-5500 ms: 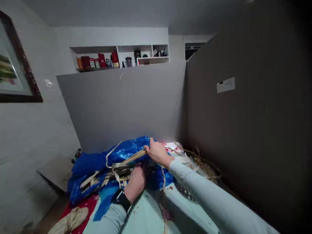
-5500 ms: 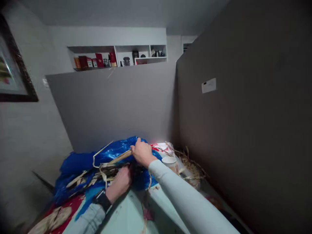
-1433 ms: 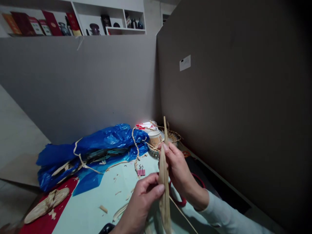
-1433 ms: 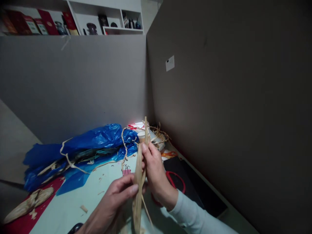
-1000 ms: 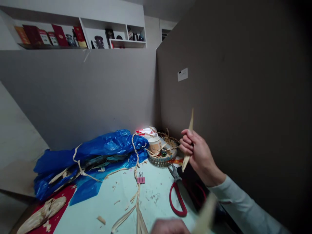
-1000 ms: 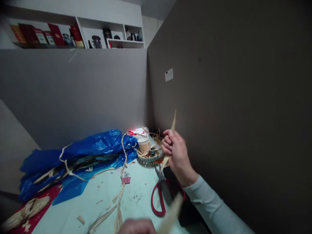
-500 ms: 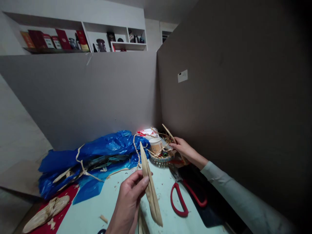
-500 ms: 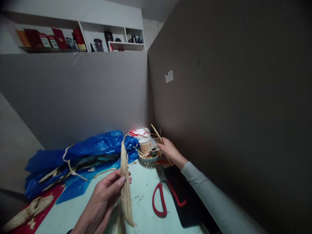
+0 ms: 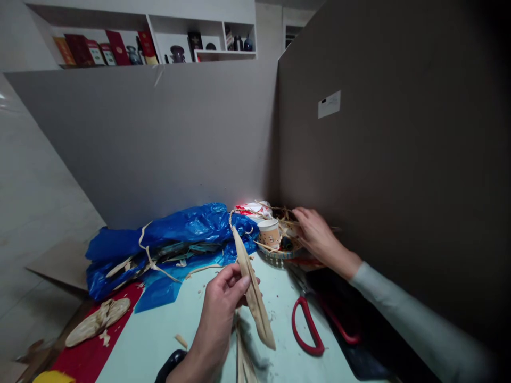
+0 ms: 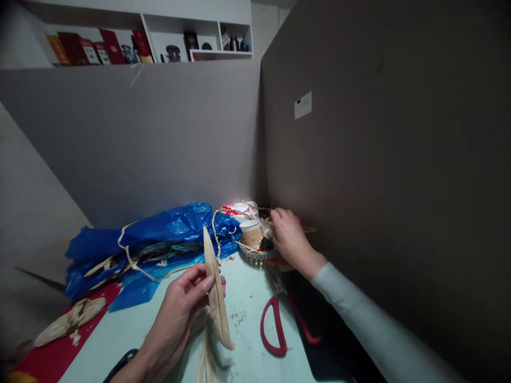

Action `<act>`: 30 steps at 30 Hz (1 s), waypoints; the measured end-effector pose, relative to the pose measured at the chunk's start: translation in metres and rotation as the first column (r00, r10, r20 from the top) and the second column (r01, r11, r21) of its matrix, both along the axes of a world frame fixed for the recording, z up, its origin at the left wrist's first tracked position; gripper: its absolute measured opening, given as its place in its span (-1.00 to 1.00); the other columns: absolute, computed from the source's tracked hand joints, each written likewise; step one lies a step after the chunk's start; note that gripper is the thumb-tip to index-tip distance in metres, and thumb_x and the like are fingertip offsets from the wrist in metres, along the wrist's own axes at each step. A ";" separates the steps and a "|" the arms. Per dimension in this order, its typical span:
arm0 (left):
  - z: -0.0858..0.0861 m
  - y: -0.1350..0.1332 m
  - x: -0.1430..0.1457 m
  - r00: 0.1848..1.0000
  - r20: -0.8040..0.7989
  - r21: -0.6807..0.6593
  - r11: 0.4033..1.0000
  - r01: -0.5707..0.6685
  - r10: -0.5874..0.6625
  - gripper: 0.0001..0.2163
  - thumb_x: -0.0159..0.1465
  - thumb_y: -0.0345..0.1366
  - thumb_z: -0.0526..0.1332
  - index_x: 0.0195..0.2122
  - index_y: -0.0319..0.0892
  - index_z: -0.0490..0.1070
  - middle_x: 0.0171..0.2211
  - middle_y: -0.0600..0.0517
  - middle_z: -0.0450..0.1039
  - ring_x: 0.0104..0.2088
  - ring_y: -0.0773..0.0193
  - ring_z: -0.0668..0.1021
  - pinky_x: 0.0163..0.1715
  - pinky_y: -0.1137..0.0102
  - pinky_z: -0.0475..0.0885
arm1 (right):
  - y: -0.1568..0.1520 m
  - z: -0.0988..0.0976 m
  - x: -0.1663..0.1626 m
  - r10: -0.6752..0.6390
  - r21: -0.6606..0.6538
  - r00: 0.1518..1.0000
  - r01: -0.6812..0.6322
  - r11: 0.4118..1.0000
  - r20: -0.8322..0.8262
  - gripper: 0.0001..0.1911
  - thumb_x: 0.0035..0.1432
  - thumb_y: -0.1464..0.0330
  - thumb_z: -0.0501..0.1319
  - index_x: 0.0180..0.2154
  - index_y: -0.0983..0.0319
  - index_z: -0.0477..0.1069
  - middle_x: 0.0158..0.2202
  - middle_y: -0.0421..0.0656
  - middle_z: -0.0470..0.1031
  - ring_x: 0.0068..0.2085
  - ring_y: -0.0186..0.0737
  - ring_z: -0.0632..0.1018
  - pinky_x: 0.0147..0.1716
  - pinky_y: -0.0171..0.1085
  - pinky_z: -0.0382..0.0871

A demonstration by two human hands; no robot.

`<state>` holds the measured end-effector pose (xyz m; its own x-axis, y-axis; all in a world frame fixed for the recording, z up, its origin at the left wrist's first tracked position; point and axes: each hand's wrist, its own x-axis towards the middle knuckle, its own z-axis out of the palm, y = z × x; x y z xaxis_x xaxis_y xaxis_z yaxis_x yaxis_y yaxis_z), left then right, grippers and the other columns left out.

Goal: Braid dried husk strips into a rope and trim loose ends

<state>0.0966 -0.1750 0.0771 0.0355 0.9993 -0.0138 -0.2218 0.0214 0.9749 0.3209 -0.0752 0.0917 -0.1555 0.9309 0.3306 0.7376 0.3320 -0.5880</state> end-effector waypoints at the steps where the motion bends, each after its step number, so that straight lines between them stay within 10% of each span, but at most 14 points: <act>1: 0.001 -0.001 0.001 1.000 -0.015 0.003 1.000 -0.005 0.005 -0.85 0.15 -0.26 0.31 -0.29 -0.20 0.52 -0.42 0.03 0.56 -0.41 0.25 0.54 -0.40 0.44 0.42 | -0.014 0.000 -0.009 0.070 -0.015 0.997 -0.071 0.997 -0.027 -0.72 0.34 0.35 0.08 -0.01 0.32 0.42 0.01 0.06 0.45 -0.03 -0.07 0.49 -0.07 -0.14 0.38; 5: 0.000 -0.001 0.003 0.997 -0.066 0.042 0.998 -0.038 0.041 -0.90 0.12 -0.29 0.35 -0.38 -0.19 0.52 -0.50 0.11 0.46 -0.46 0.31 0.45 -0.44 0.49 0.34 | -0.067 -0.012 -0.049 0.407 -0.189 0.846 -0.487 0.853 -0.344 -0.80 0.27 0.25 0.16 -0.22 0.19 0.51 -0.33 -0.20 0.56 -0.32 -0.25 0.54 -0.36 -0.35 0.37; 9: -0.006 0.002 0.003 0.997 -0.065 0.018 0.999 -0.039 0.040 -0.88 0.06 -0.33 0.39 -0.48 -0.19 0.46 -0.56 0.16 0.36 -0.48 0.36 0.38 -0.45 0.52 0.27 | -0.084 -0.027 -0.065 0.224 -0.253 0.648 -0.558 0.790 -0.728 -0.76 0.06 0.22 0.33 -0.43 0.23 0.37 -0.53 -0.29 0.35 -0.49 -0.34 0.35 -0.48 -0.38 0.20; 19: -0.005 0.001 0.005 0.984 0.073 -0.144 0.975 0.171 -0.162 -0.93 0.13 -0.35 0.32 -0.39 -0.20 0.45 -0.44 0.05 0.46 -0.38 0.29 0.49 -0.30 0.42 0.37 | -0.082 -0.033 -0.050 0.202 -0.262 0.625 -0.568 0.780 -0.754 -0.72 0.14 0.17 0.25 -0.37 0.25 0.32 -0.46 -0.28 0.28 -0.42 -0.34 0.29 -0.44 -0.38 0.14; 30: -0.022 0.002 0.009 0.991 0.025 -0.124 0.983 0.132 -0.130 -0.76 0.07 -0.31 0.37 -0.23 -0.21 0.48 -0.28 -0.06 0.58 -0.28 0.15 0.59 -0.30 0.41 0.44 | -0.081 -0.047 -0.057 0.170 -0.264 0.696 -0.470 0.842 -0.698 -0.81 0.09 0.27 0.25 -0.41 0.23 0.30 -0.49 -0.25 0.31 -0.44 -0.30 0.32 -0.47 -0.35 0.17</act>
<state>0.1055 -0.1728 0.0552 0.1669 0.9764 -0.1372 -0.2250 0.1732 0.9589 0.2635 -0.1562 0.0447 -0.3665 0.9267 0.0828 0.0381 0.1038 -0.9939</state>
